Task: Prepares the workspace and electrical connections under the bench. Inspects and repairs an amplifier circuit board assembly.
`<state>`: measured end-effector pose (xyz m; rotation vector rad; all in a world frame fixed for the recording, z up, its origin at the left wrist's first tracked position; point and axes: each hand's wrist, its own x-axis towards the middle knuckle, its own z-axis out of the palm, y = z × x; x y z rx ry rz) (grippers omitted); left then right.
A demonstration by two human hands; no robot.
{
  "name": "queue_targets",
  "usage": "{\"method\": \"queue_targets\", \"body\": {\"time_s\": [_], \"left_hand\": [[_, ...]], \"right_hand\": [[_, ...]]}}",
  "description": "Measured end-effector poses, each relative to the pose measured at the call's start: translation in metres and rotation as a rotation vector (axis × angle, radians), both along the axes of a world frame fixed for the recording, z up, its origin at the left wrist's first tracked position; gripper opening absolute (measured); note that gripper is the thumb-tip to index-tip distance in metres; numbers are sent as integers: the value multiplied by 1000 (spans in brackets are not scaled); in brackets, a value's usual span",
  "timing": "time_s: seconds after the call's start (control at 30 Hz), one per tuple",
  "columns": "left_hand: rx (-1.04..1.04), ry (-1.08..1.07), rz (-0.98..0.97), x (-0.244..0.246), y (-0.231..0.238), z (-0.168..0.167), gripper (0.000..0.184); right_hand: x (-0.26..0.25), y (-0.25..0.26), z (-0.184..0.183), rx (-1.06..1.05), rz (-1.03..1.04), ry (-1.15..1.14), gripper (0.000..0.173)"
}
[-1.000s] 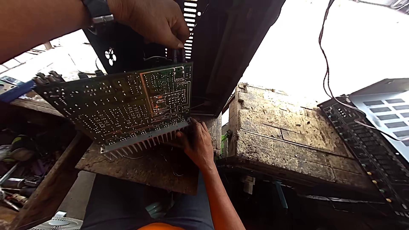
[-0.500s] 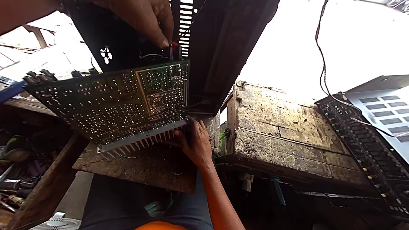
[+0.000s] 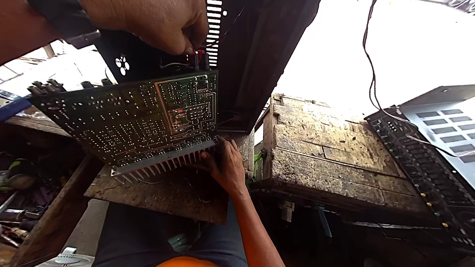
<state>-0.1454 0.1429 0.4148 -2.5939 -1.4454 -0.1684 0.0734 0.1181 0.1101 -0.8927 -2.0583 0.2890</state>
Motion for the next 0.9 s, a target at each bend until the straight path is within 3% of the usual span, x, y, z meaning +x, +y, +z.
{"method": "queue_targets", "body": {"time_s": [0.13,0.5,0.83,0.9], "left_hand": [[-26,15,-64,-7,2,0,16],[189,112,-305,-13,8,-15,11],[13,-42,-336,-22,17,-14,14],[-22,-59,-242,-24,13,-11,13]], "right_hand": [[0,0,0,24,14,18,62],[-1,-2,-1,55,-2,36,62],[-2,-1,-2,34,-12,23,62],[-1,-1,-1,23,-10,20,62]]}}
